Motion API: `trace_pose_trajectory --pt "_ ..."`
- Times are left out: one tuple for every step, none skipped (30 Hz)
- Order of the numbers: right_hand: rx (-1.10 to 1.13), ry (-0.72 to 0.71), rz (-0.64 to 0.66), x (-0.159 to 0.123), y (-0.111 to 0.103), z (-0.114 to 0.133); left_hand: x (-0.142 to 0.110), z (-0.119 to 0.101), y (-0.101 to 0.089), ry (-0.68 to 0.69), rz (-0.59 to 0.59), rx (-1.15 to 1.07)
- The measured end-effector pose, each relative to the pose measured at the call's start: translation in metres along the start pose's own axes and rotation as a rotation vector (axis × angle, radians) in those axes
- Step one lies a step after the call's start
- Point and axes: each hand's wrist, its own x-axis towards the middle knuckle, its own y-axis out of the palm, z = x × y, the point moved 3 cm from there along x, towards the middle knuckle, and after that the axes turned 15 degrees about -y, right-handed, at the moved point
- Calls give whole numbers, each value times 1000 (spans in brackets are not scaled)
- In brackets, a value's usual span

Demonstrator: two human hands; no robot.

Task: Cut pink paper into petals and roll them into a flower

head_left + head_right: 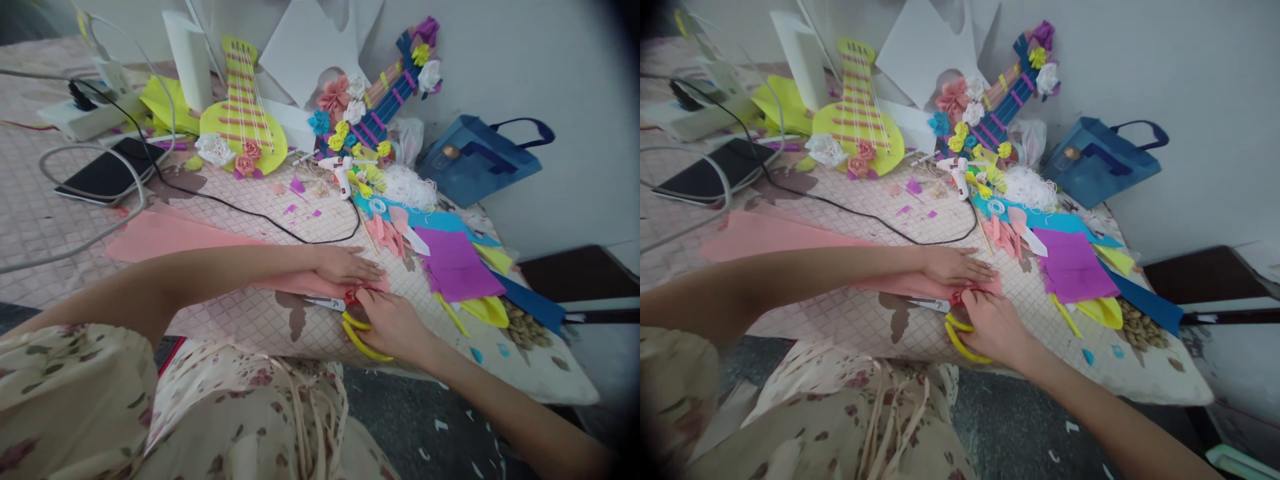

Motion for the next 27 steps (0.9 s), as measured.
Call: trace_pose_trajectory --pt "2 5 7 1 0 0 -1 0 0 12 -17 1" --pt "4 9 13 2 -1 1 -1 0 -1 28 -31 2" --pt "6 10 19 3 -1 2 -2 -1 -2 42 -40 3" --pt "9 11 23 5 -1 3 -3 -2 -3 46 -38 2" --pt "12 11 25 7 -2 4 -3 -2 -4 40 -27 1" --pt "15 11 26 9 -2 5 -4 -3 -4 25 -8 1" --pt "16 11 24 10 -2 6 -4 -4 -5 5 11 2" --pt "17 9 22 12 -2 7 -4 -5 -6 -13 28 4" --pt "17 4 19 13 -2 8 -5 -6 -7 -26 40 7" --pt "17 0 17 14 -1 9 -5 -7 -8 -35 49 11" --pt "16 -5 18 15 -1 9 -5 -8 -8 -40 55 16" --pt "13 -9 24 15 0 9 -4 -8 -7 -42 56 21" --pt "10 -13 35 15 0 8 -4 -7 -7 -40 52 26" --pt "7 -14 52 15 0 8 -4 -6 -6 -32 41 32" --pt "5 -15 71 15 1 8 -3 -5 -5 -16 23 40" --pt "5 -15 89 15 1 7 -2 -4 -4 7 2 49" --pt "8 -14 102 14 1 7 -2 -3 -3 31 -21 56" --pt "12 -12 107 14 0 7 -2 -2 -2 54 -41 61" --pt "17 -11 102 14 0 7 -1 -1 -1 72 -58 64" --pt "18 -9 88 13 -1 8 -1 0 0 84 -70 65" --pt "17 -6 72 13 -2 8 -1 1 0 91 -78 65" --pt "14 -1 55 12 -2 9 -1 1 1 94 -84 64" --pt "10 5 42 12 -2 10 -1 1 1 93 -90 59" --pt "4 14 34 12 -3 10 -2 1 0 90 -93 52" --pt "0 24 31 12 -3 11 -2 0 0 85 -92 43" --pt "0 33 30 12 -3 11 -3 0 -1 76 -86 33" --pt "1 40 29 13 -3 11 -3 -1 -1 65 -76 26"
